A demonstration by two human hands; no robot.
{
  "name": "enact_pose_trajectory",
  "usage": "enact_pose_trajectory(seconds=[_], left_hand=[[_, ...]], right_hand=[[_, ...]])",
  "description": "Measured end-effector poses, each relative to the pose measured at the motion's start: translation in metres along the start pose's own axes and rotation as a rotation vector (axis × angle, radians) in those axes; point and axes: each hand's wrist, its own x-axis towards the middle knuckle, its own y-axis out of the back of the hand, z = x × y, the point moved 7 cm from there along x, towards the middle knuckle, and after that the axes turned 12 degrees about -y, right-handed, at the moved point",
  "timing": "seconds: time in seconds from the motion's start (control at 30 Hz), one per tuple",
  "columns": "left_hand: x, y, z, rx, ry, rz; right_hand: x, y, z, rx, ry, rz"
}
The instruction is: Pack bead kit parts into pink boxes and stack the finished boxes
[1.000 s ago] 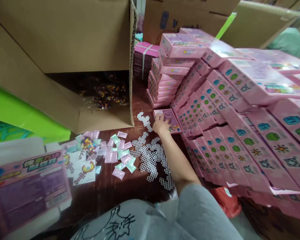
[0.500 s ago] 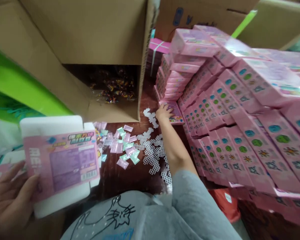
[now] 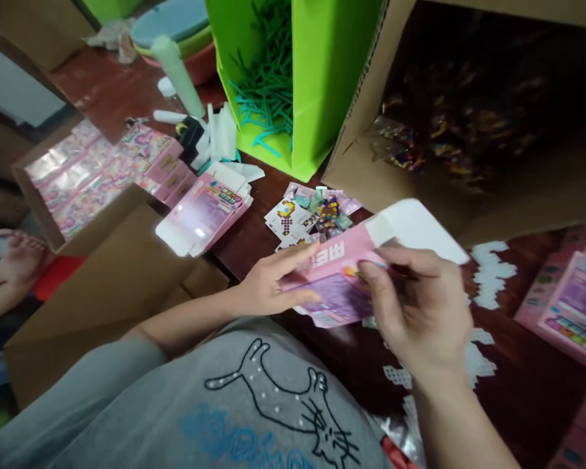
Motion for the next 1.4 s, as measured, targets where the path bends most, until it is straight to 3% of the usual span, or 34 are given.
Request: enact_pose_trajectory(seconds=[0.1, 0.17, 0.23, 0.3, 0.4, 0.47, 0.57, 0.67, 0.73, 0.9, 1.07, 1.17, 1.27, 1.4], left_hand=[[-0.007, 0.009, 0.000, -0.081, 0.134, -0.138], [-0.014, 0.021, -0.015, -0.146, 0.261, -0.116], [-0.023, 0.034, -0.036, -0.205, 0.317, 0.016], [-0.031, 0.040, -0.056, -0.276, 0.287, 0.101], [-0.041, 0.033, -0.073, -0.374, 0.248, 0.008], [-0.045, 0.028, -0.077, -0.402, 0.276, -0.092], [-0.040, 0.034, -0.078, -0.268, 0.285, -0.108], [-0.028, 0.048, -0.079, -0.098, 0.277, 0.070], [-0.023, 0.049, -0.079, -0.136, 0.278, 0.166], [-0.007, 0.033, -0.066, -0.247, 0.301, 0.011], [0.000, 0.033, -0.065, -0.195, 0.419, 0.048], [-0.002, 0.030, -0.063, -0.243, 0.406, 0.005], [-0.007, 0.029, -0.058, -0.268, 0.348, -0.058], [-0.014, 0.034, -0.052, -0.211, 0.237, -0.061]], right_hand=[[0.003, -0.007, -0.024, 0.152, 0.096, -0.101], [0.004, -0.007, -0.027, 0.095, 0.158, -0.033], [0.002, -0.009, -0.007, 0.032, 0.096, 0.054], [-0.003, -0.024, 0.028, 0.104, -0.059, -0.029], [-0.020, -0.058, 0.075, 0.392, -0.290, -0.303], [-0.030, -0.068, 0.088, 0.475, -0.337, -0.381], [-0.033, -0.063, 0.084, 0.374, -0.246, -0.374], [-0.030, -0.053, 0.080, 0.295, -0.199, -0.263], [-0.028, -0.048, 0.082, 0.349, -0.213, -0.195], [-0.024, -0.045, 0.068, 0.403, -0.129, -0.306], [-0.014, -0.042, 0.071, 0.482, -0.369, -0.229], [-0.015, -0.042, 0.072, 0.500, -0.418, -0.210], [-0.017, -0.038, 0.067, 0.472, -0.374, -0.263], [-0.016, -0.032, 0.053, 0.411, -0.232, -0.363]])
